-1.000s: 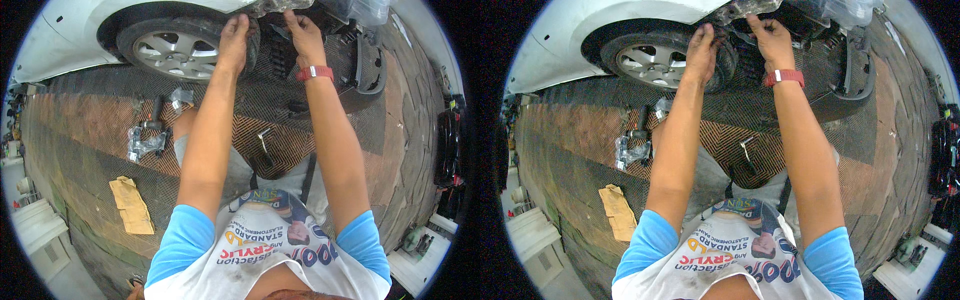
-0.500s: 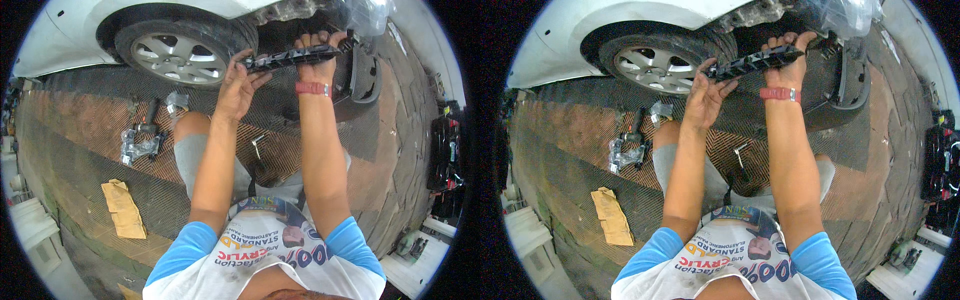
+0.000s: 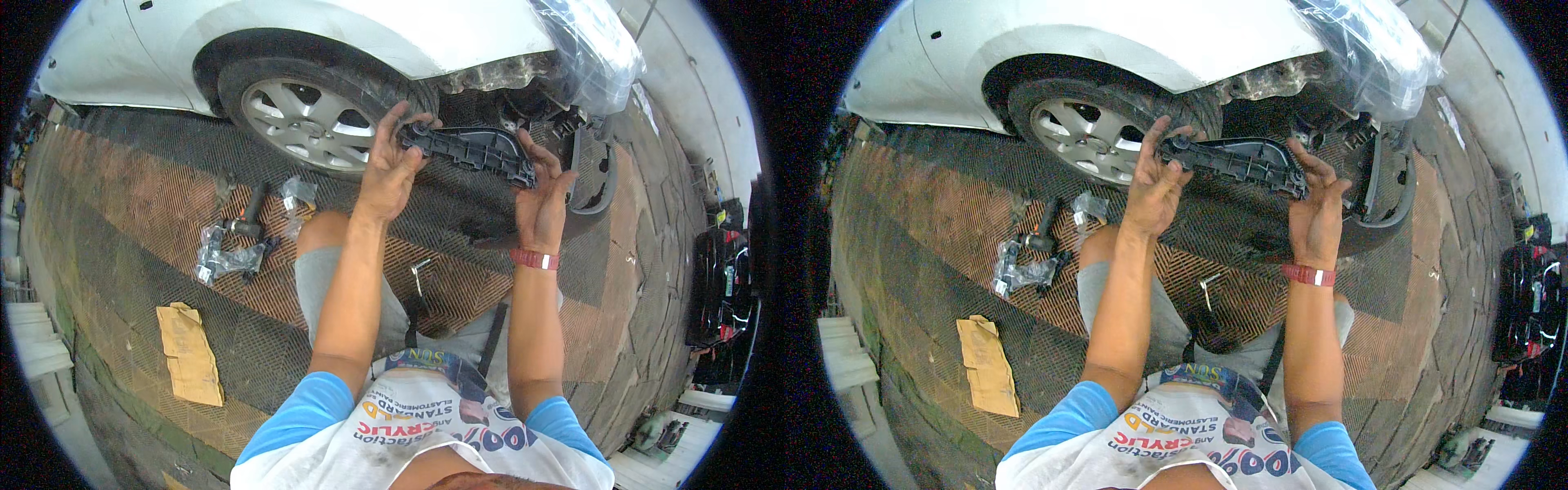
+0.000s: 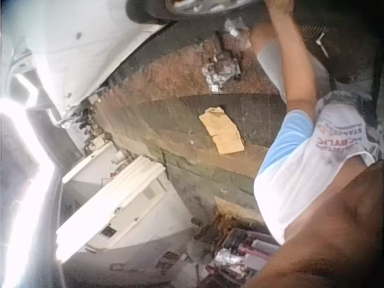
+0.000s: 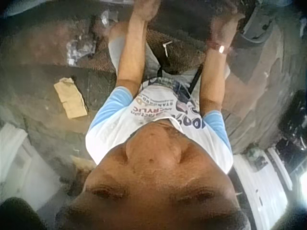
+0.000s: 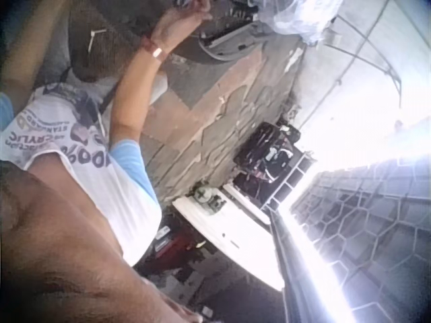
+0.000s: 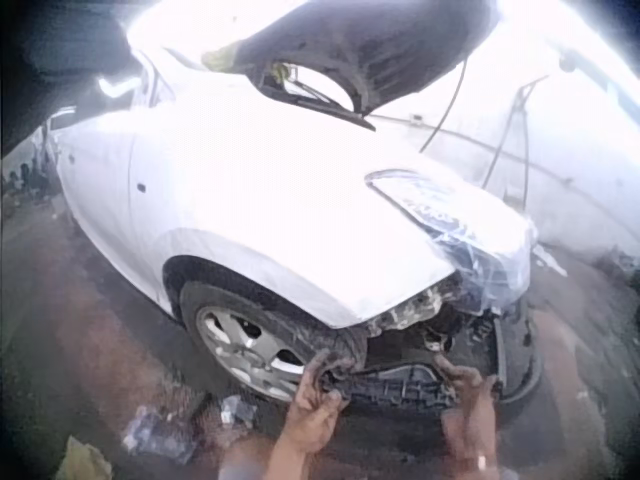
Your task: The person is repairing the front bumper of a white car. They use a screwdriver to adjust and secure parts of the bumper near the front wheel.
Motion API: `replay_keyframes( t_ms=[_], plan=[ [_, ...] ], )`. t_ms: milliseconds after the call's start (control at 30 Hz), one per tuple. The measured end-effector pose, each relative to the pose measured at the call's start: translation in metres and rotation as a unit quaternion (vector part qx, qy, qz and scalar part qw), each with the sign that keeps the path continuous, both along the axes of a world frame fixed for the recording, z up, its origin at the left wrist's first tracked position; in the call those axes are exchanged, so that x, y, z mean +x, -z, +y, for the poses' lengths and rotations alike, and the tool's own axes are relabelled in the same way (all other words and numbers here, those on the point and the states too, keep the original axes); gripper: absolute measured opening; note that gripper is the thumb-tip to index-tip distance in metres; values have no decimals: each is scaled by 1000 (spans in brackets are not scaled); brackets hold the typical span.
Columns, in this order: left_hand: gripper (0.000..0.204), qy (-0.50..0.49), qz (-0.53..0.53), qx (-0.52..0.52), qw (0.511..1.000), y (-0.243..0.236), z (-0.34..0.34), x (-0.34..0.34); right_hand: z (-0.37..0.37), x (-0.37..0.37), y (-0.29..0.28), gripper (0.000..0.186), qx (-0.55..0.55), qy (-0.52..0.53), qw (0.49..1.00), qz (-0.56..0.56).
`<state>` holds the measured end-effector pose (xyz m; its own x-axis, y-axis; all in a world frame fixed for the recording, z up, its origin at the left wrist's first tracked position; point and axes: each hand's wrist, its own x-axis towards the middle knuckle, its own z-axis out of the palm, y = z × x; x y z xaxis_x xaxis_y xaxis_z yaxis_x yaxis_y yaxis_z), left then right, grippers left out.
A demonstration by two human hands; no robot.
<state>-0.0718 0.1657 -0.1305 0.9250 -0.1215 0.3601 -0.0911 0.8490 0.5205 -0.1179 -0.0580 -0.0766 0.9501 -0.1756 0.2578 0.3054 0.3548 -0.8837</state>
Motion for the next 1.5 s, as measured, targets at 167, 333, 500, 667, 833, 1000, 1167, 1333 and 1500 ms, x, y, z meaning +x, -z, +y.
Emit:
replay_keyframes(
  t_ms=[167,333,500,667,833,1000,1167,1333,1500],
  plan=[
    [68,-8,-2,1,1000,6,-7,5,-1,-4,1,51,-42,-29,998,-34],
    [65,-14,16,-1,1000,10,-11,11,4,-3,-7,54,-64,-28,997,-29],
    [64,-14,39,-28,999,12,-19,16,10,8,-18,53,-145,35,989,-14],
    [68,-3,58,-17,998,11,-26,23,2,28,-33,44,-272,105,956,-18],
    [66,5,90,-7,996,2,-36,37,8,46,-60,36,-353,167,920,-24],
    [57,8,73,-22,997,3,-43,55,5,65,-74,31,-383,192,902,-52],
    [40,10,58,1,998,3,-44,66,1,80,-83,37,-415,232,878,-56],
    [37,-103,34,79,991,-3,-42,71,18,84,-91,55,-388,262,883,-23],
    [37,-188,45,212,958,-14,-38,77,20,89,-55,85,-342,322,882,-35]
  ],
)
